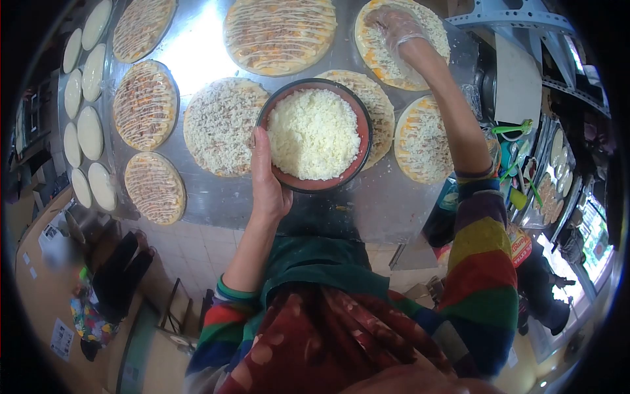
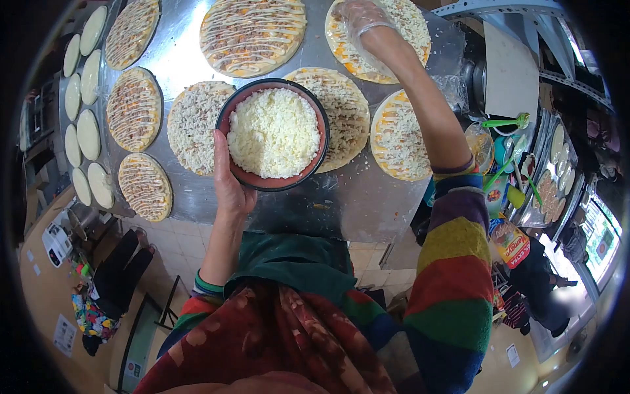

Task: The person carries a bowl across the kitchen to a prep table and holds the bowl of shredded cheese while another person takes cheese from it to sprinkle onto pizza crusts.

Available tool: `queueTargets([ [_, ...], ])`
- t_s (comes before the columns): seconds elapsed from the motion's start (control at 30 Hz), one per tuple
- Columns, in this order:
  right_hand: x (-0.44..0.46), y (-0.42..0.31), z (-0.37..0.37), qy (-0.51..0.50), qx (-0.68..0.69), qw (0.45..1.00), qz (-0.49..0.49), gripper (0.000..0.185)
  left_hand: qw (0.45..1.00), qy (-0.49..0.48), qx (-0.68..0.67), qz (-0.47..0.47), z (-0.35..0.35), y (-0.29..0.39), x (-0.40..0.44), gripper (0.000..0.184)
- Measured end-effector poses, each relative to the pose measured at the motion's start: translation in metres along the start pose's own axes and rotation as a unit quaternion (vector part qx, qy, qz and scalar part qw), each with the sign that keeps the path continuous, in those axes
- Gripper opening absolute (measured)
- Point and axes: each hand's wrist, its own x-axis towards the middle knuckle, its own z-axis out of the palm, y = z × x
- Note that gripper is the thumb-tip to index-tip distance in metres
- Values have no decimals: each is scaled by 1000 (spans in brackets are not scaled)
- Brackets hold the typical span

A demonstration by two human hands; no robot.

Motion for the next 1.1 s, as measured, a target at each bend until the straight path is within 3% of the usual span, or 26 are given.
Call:
queueTargets([
  [0.1,-1,-6,-13,-67,26,997,20,24,1000,1,0,-3,1,0,-1,63],
  [0.3,-25,28,-45,-53,265,956,113,25,1000,4,-9,-1,5,4,-3,64],
  [0.33,-27,46,-38,-54,377,912,151,25,1000,2,-16,0,6,4,-3,64],
  [0.43,-30,56,-33,-71,187,968,149,23,1000,2,-8,-3,4,3,-1,64],
  [0.63,-49,18,-28,-26,50,997,57,18,1000,3,16,3,7,1,-1,61],
  [0.83,-83,19,-57,-24,240,957,163,19,1000,-22,3,2,10,4,-1,59],
  [0.93,-93,23,-57,-35,200,966,158,19,1000,-19,4,3,12,3,-1,57],
  [1.07,-105,13,-36,58,68,995,44,17,1000,-12,17,0,16,2,-2,58],
  [1.1,-107,16,-36,52,65,995,53,17,1000,-8,18,-2,16,1,-3,59],
])
